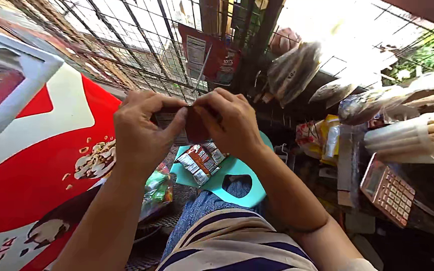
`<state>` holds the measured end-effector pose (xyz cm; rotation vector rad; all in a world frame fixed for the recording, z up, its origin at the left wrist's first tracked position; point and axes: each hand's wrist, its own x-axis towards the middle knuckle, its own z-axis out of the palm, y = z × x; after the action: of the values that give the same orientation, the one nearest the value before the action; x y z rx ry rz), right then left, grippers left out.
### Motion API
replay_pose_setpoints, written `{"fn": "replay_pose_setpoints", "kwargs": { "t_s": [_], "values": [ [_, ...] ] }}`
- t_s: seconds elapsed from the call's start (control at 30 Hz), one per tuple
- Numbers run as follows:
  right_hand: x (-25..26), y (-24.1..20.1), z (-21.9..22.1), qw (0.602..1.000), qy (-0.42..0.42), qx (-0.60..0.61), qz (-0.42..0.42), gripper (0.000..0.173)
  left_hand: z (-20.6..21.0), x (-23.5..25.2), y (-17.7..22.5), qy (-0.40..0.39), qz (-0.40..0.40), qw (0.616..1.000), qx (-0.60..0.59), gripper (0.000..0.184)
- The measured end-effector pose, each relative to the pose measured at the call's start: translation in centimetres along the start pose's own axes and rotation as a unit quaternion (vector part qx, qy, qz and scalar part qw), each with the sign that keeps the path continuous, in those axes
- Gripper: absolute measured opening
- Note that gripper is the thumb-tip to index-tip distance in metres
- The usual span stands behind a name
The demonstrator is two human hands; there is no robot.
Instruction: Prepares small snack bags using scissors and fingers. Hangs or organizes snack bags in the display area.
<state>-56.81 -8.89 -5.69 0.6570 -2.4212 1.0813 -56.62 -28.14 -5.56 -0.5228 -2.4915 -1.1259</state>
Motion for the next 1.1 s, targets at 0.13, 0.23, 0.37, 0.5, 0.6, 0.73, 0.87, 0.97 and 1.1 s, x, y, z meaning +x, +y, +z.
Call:
{"fn": "replay_pose_setpoints", "kwargs": {
  "t_s": [0.13, 0.23, 0.37, 0.5, 0.6, 0.73, 0.87, 0.97, 1.1],
  "values": [
    [1.0, 0.0, 1.0, 0.997, 0.058, -0.046, 0.012, 0.016, -0.1, 2.9, -2.1, -0.026, 0.050, 0.998, -0.029, 0.026],
    [1.0, 0.1, 1.5, 0.995, 0.063, -0.061, 0.038, 0.016, 0.2, 3.9, -3.3, -0.055, 0.071, 0.994, -0.054, 0.021],
    [0.9, 0.0, 1.7, 0.993, 0.073, -0.076, 0.053, 0.017, 0.5, 4.7, -4.4, -0.069, 0.098, 0.989, -0.092, 0.017],
    [1.3, -0.5, 1.0, 0.992, 0.055, -0.101, 0.059, 0.017, 0.4, 5.5, -4.7, -0.080, 0.139, 0.981, -0.106, 0.017],
    [1.5, -0.8, 1.0, 0.989, 0.056, -0.124, 0.053, 0.017, 0.4, 5.9, -4.7, -0.092, 0.152, 0.978, -0.108, 0.018],
    [1.8, -1.1, 0.9, 0.987, 0.049, -0.144, 0.055, 0.017, 0.5, 6.1, -5.0, -0.096, 0.168, 0.975, -0.112, 0.018],
    [2.3, -0.8, 0.3, 0.991, 0.018, -0.106, 0.082, 0.017, 0.6, 6.1, -5.0, -0.092, 0.170, 0.975, -0.113, 0.019],
    [2.5, -0.4, 0.2, 0.991, 0.005, -0.070, 0.110, 0.016, 0.8, 6.0, -5.0, -0.079, 0.175, 0.975, -0.111, 0.018],
    [2.4, -0.7, 0.1, 0.989, -0.003, -0.063, 0.130, 0.014, 1.0, 5.9, -5.0, -0.073, 0.180, 0.976, -0.100, 0.015]
  ]
}}
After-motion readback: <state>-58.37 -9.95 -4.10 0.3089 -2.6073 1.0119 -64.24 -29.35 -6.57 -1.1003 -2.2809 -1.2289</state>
